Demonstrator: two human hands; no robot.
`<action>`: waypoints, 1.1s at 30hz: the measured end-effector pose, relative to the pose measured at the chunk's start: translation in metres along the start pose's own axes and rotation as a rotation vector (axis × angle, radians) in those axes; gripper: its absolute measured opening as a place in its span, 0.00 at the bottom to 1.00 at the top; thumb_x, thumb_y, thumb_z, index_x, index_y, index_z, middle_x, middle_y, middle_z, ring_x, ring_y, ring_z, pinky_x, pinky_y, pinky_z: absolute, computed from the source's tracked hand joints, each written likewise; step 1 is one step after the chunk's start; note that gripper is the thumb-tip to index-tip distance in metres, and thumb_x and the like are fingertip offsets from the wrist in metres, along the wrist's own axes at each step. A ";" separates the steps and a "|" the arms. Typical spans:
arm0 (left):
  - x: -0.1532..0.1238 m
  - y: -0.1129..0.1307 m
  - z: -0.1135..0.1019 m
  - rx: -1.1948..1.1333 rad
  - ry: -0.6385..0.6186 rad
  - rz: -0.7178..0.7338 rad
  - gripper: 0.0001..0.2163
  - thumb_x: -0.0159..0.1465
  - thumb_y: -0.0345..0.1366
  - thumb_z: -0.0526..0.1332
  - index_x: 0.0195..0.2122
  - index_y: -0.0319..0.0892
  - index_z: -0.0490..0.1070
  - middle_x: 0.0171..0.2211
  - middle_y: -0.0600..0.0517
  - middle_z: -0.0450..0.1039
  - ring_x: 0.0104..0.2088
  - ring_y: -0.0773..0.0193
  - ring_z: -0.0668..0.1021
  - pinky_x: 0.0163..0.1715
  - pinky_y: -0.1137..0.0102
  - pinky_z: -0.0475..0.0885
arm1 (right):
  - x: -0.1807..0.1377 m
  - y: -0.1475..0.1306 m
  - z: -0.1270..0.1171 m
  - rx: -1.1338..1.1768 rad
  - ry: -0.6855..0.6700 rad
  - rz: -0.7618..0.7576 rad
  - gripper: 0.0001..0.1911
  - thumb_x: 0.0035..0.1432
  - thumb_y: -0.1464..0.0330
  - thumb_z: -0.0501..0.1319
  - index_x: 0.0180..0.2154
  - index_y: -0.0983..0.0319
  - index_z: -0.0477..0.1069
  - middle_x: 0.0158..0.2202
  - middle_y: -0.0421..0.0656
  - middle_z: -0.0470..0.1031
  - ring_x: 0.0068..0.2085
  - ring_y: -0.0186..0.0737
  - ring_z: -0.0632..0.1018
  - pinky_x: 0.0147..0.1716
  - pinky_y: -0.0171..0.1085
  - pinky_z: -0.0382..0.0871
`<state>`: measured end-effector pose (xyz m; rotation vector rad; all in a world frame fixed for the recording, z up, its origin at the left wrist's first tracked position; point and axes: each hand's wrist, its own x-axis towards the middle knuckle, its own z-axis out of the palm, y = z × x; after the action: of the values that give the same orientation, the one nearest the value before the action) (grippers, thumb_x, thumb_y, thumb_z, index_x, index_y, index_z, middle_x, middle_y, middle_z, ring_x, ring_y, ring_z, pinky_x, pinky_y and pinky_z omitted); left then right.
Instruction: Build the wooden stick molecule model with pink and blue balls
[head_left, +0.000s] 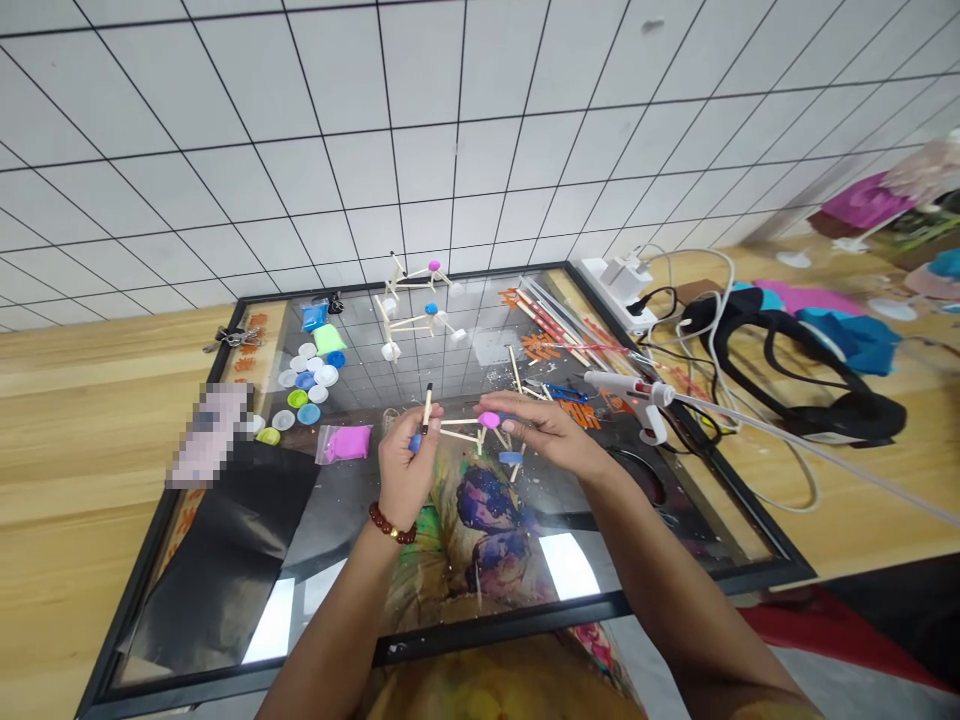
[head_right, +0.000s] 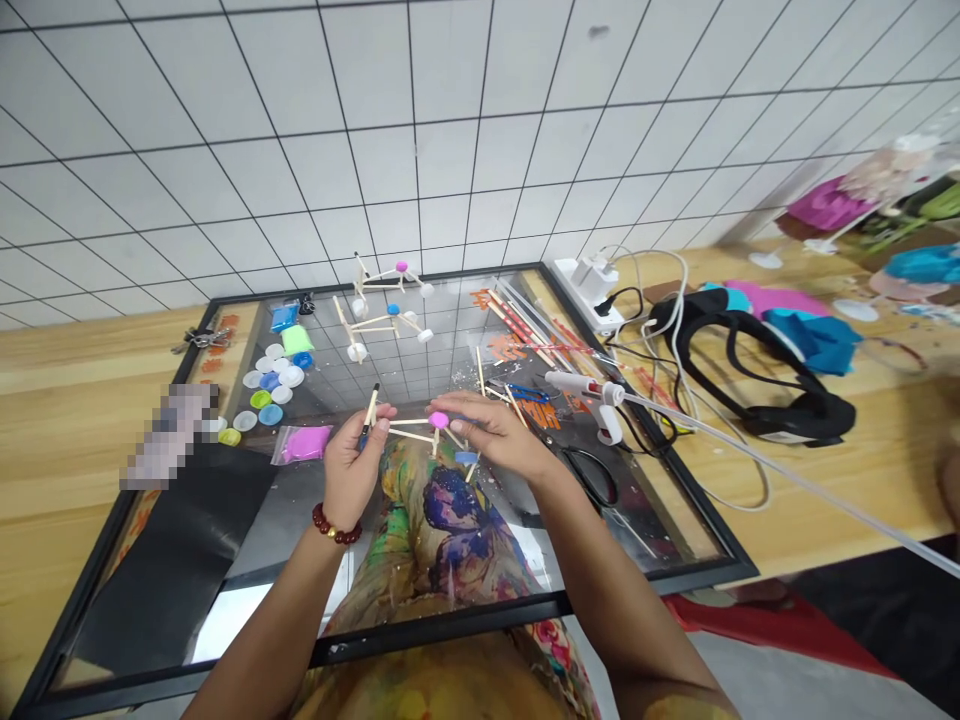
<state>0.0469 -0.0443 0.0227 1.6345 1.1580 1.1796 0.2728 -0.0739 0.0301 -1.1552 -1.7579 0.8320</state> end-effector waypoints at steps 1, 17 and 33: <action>0.000 -0.001 0.000 -0.001 0.001 0.000 0.11 0.66 0.42 0.59 0.44 0.44 0.77 0.44 0.48 0.80 0.48 0.60 0.79 0.52 0.63 0.71 | 0.000 0.002 0.000 0.022 0.014 0.014 0.16 0.64 0.61 0.59 0.53 0.52 0.75 0.53 0.43 0.78 0.57 0.44 0.74 0.60 0.50 0.66; -0.001 -0.004 0.000 -0.009 0.000 -0.015 0.12 0.66 0.42 0.59 0.45 0.44 0.77 0.45 0.47 0.79 0.48 0.59 0.79 0.53 0.62 0.71 | 0.000 0.005 0.002 -0.163 0.125 -0.311 0.18 0.62 0.72 0.60 0.50 0.47 0.76 0.54 0.41 0.77 0.54 0.40 0.77 0.60 0.50 0.64; 0.000 -0.003 -0.001 0.004 0.001 0.003 0.11 0.65 0.42 0.60 0.44 0.44 0.77 0.44 0.48 0.79 0.47 0.60 0.79 0.52 0.63 0.71 | -0.003 0.003 0.007 -0.124 0.238 -0.221 0.19 0.53 0.64 0.69 0.49 0.51 0.77 0.54 0.46 0.77 0.52 0.46 0.78 0.54 0.48 0.71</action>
<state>0.0458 -0.0432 0.0206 1.6391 1.1598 1.1810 0.2678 -0.0761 0.0241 -1.0673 -1.7183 0.4400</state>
